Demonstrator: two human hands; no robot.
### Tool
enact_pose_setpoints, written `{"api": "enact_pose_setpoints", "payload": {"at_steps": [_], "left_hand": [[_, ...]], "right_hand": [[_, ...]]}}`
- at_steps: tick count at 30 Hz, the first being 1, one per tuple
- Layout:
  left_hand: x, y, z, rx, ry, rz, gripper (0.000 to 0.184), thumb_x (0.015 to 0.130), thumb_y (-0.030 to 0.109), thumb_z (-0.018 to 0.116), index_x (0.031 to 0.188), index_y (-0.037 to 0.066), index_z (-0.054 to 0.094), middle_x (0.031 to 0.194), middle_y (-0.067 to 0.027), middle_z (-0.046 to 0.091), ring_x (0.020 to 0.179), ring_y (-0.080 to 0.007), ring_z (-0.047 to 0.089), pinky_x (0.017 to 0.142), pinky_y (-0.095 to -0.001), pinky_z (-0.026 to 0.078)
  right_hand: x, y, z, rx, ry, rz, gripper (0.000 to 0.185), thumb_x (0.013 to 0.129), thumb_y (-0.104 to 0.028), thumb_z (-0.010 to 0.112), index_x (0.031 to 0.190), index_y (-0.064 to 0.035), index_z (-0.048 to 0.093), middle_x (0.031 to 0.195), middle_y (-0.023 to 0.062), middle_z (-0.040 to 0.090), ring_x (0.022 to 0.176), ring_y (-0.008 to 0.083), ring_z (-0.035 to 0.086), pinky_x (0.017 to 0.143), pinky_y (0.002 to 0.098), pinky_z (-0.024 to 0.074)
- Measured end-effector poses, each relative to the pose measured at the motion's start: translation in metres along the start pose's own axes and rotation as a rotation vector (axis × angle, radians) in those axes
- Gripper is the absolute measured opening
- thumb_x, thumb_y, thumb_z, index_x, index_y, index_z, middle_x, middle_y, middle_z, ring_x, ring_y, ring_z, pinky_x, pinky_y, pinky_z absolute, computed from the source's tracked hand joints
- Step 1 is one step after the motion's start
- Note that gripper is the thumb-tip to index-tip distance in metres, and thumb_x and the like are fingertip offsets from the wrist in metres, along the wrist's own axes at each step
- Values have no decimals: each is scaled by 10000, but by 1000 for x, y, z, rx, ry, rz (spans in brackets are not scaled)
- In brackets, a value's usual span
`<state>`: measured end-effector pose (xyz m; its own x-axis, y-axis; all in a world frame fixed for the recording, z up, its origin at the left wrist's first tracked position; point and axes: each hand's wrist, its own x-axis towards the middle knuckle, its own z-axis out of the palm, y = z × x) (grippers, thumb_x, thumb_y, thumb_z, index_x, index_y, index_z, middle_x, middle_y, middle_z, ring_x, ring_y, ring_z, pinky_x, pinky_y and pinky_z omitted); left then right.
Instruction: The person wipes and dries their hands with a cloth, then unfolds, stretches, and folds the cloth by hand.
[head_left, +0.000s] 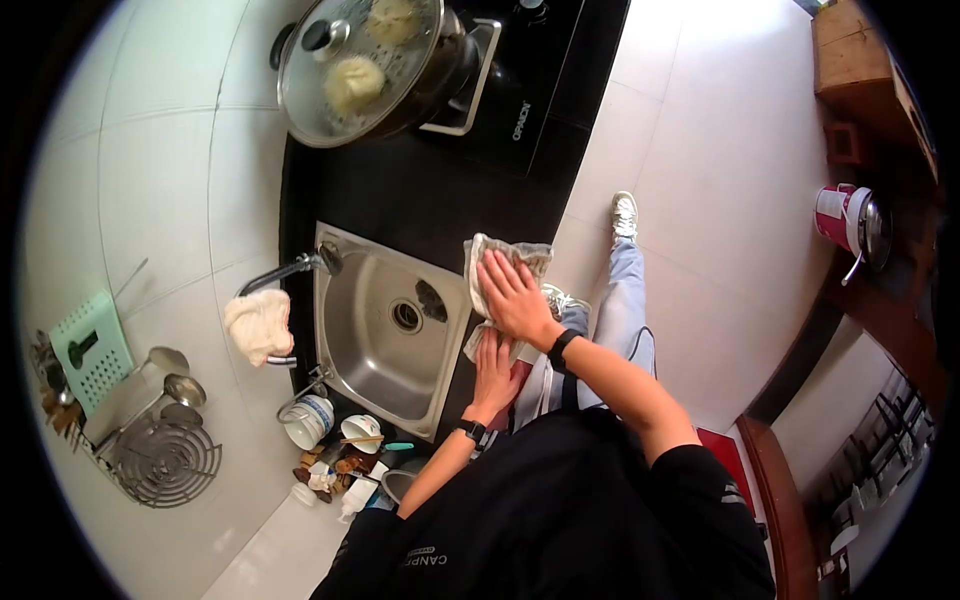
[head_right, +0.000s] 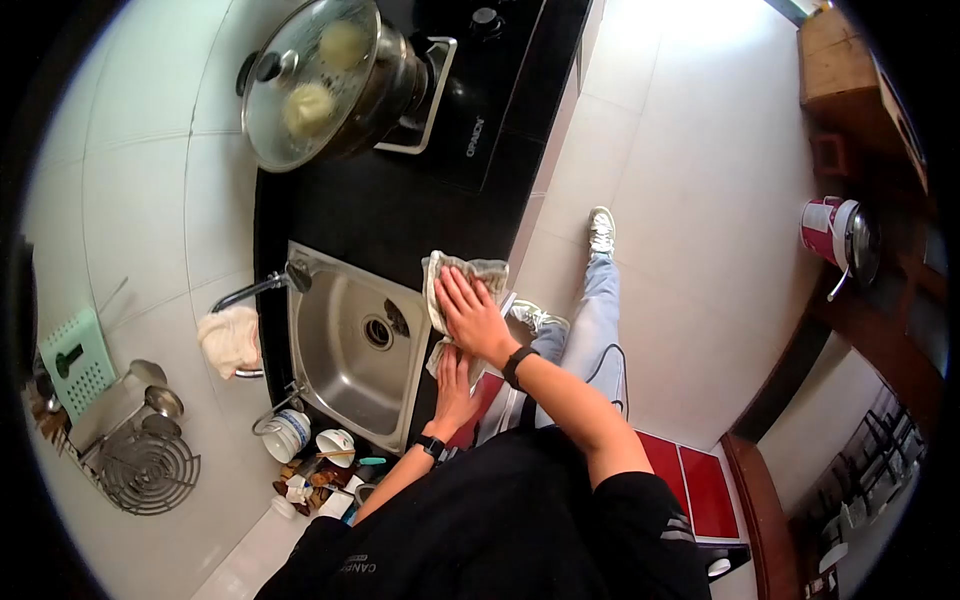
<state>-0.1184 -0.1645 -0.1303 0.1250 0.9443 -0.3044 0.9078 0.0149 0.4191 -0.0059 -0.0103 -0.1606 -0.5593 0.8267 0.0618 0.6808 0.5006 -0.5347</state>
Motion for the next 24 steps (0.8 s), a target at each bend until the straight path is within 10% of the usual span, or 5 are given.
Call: {"api": "enact_pose_setpoints", "payload": {"at_steps": [24], "left_hand": [[224, 26, -44, -226, 415, -350, 898, 810, 177, 816, 1473, 0, 238, 1540, -267, 273, 1430, -428, 308, 1167, -512, 286]], "right_hand": [[122, 86, -63, 376, -188, -28, 632, 969, -222, 460, 1535, 17, 313, 1623, 161, 304, 1497, 273, 305, 1181, 406, 305]]}}
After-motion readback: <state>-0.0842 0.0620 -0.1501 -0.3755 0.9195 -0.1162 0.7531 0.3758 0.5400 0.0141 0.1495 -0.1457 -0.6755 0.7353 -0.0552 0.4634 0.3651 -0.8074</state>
